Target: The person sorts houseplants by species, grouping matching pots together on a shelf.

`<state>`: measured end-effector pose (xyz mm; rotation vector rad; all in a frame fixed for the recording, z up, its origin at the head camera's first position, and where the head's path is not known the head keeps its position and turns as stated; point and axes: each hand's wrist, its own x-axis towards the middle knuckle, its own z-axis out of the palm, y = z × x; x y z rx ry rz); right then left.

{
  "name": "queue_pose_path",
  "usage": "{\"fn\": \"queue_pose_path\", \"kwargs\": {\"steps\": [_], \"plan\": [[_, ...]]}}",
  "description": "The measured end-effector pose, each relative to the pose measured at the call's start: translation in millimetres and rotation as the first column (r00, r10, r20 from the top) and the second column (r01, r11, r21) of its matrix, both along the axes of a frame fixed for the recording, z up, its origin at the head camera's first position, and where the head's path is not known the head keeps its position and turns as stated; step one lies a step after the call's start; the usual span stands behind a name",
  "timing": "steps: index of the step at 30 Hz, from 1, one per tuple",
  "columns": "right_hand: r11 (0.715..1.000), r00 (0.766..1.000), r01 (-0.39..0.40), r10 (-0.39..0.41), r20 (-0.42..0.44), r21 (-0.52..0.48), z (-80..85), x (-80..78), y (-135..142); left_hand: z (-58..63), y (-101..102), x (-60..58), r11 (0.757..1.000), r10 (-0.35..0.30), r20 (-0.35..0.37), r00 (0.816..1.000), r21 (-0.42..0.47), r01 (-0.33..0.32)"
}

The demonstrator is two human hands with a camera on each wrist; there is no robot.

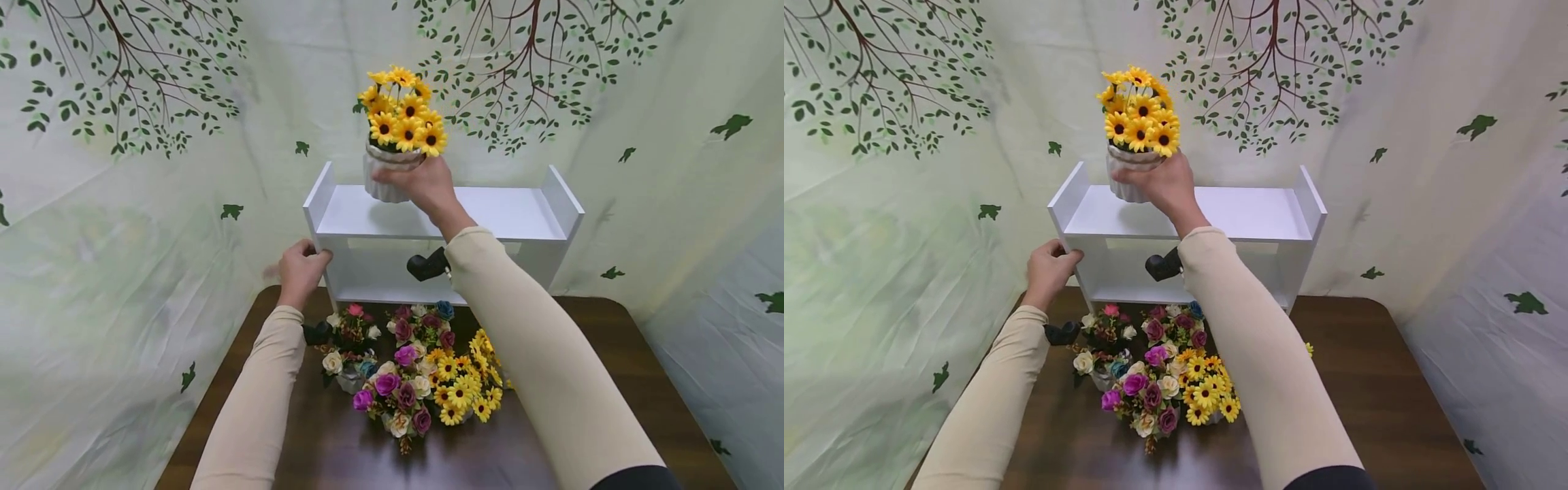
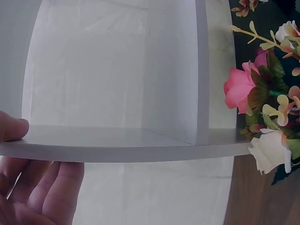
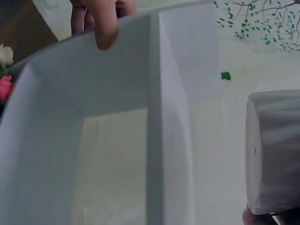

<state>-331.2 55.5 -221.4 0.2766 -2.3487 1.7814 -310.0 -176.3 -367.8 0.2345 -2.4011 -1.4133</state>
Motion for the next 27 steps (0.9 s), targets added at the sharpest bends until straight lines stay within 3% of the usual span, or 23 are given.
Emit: {"fn": "queue_pose_path", "kwargs": {"steps": [8,13,23,27], "plan": [[1.0,1.0,0.005,-0.005,-0.006,0.011,-10.9,-1.3,-18.7,2.1,7.8,-4.5,0.999,-0.04,0.019,0.999,0.0,0.04],[1.0,1.0,0.006,-0.006,0.0,0.014,-15.8,-1.2,-29.3,-0.1,11.8,-6.7,0.999,-0.03,0.018,0.999,-0.024,0.03],[0.998,0.999,0.031,-0.031,0.008,-0.05,-34.9,1.2,-53.5,0.8,4.1,1.2,1.0,-0.018,0.032,0.999,-0.011,0.019],[0.997,0.997,0.07,-0.07,-0.028,-0.014,-37.3,-0.8,-61.1,3.7,-0.5,2.8,1.0,0.002,0.014,1.0,-0.017,-0.001]]}}
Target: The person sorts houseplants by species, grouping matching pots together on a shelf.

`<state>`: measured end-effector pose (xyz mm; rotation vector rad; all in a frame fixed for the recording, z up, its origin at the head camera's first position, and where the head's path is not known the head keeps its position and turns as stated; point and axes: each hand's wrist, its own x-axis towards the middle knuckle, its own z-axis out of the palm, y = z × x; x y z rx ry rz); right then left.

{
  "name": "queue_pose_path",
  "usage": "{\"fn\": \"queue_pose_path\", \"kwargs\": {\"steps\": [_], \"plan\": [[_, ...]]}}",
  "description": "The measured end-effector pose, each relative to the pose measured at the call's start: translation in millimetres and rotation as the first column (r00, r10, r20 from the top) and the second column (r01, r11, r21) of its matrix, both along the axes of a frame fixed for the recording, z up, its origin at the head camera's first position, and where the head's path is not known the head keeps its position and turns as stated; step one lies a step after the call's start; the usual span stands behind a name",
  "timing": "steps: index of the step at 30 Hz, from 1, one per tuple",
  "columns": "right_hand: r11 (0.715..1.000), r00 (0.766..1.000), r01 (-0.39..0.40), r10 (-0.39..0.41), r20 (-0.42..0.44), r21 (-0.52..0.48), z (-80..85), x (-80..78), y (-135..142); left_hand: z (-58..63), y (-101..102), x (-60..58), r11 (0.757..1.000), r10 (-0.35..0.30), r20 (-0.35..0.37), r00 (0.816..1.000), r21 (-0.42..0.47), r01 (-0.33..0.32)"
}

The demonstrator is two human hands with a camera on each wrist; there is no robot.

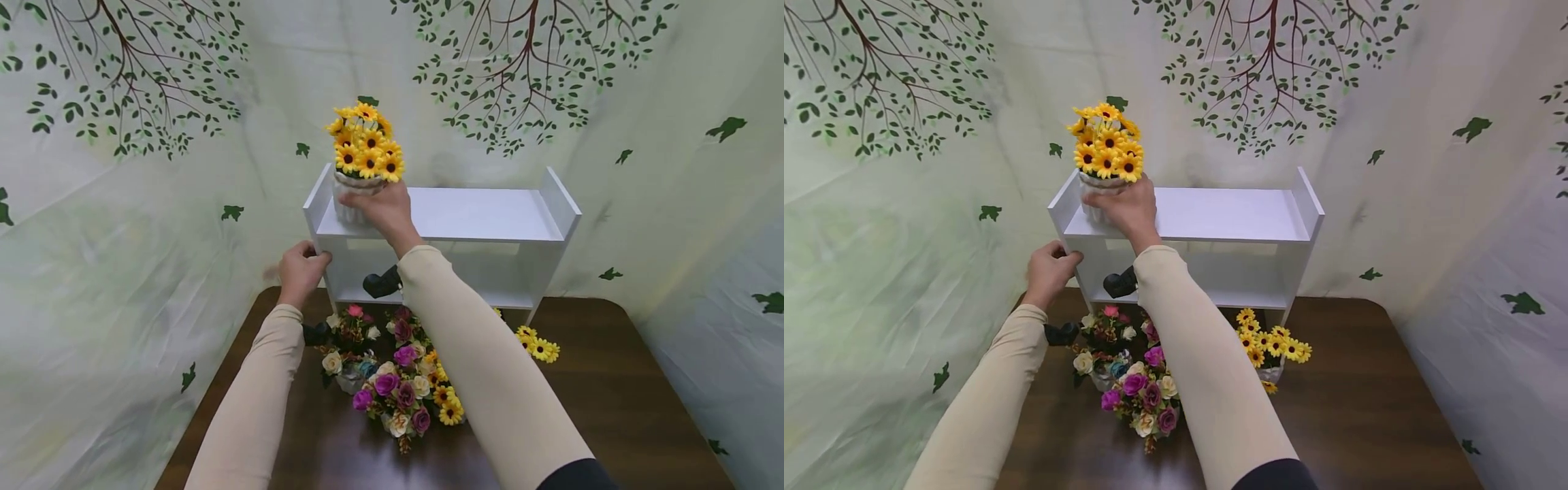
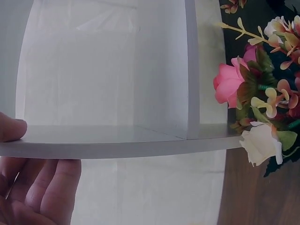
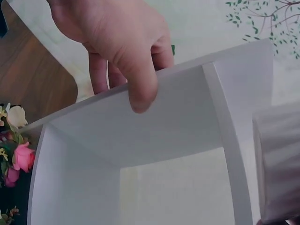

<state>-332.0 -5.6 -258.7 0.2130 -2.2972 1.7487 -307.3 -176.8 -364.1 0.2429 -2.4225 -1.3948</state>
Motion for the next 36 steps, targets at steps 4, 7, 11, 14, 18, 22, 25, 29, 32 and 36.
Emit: {"fn": "queue_pose_path", "kwargs": {"steps": [4,7,11,14,18,22,25,29,32,36], "plan": [[0.999,0.999,0.03,-0.029,-0.033,0.022,-1.9,-1.3,-1.8,-0.8,0.6,1.1,1.0,0.007,0.005,1.0,-0.007,-0.007],[1.0,1.0,0.031,-0.031,-0.001,-0.005,-2.6,-1.7,-2.3,-1.9,1.1,0.4,1.0,0.015,0.003,1.0,-0.011,-0.015],[0.999,1.0,0.014,-0.015,-0.015,-0.048,-6.9,-1.9,-5.4,-3.0,1.0,-1.9,1.0,0.005,0.008,1.0,-0.011,-0.005],[0.995,1.0,0.009,-0.01,-0.015,-0.095,-11.0,-1.9,-9.7,-3.6,2.3,-2.1,1.0,-0.003,0.023,1.0,-0.002,0.003],[0.997,0.999,0.014,-0.011,0.04,-0.081,-12.8,-2.7,-14.7,-2.6,3.9,-0.9,1.0,-0.003,0.021,1.0,0.016,0.003],[0.998,0.998,-0.054,0.054,0.024,-0.024,-10.7,-1.9,-15.8,-2.3,2.1,-1.2,0.999,0.005,0.006,1.0,0.036,-0.006],[0.995,0.997,-0.074,0.073,0.005,0.065,-7.8,3.4,-6.4,-3.7,3.4,-1.8,1.0,0.02,-0.002,1.0,0.019,-0.02],[0.985,0.998,-0.004,0.016,-0.068,0.173,-6.5,20.2,19.6,-5.5,3.6,-0.6,0.998,0.035,-0.025,0.999,-0.043,-0.036],[0.984,0.97,0.065,-0.023,-0.243,0.168,-15.0,38.8,51.1,-4.9,4.3,-0.4,0.998,0.02,-0.039,0.999,-0.065,-0.022],[0.983,0.901,0.071,0.009,-0.435,0.169,-38.7,70.9,102.7,-1.9,5.6,-0.5,0.996,0.0,-0.023,1.0,-0.086,-0.002]]}}
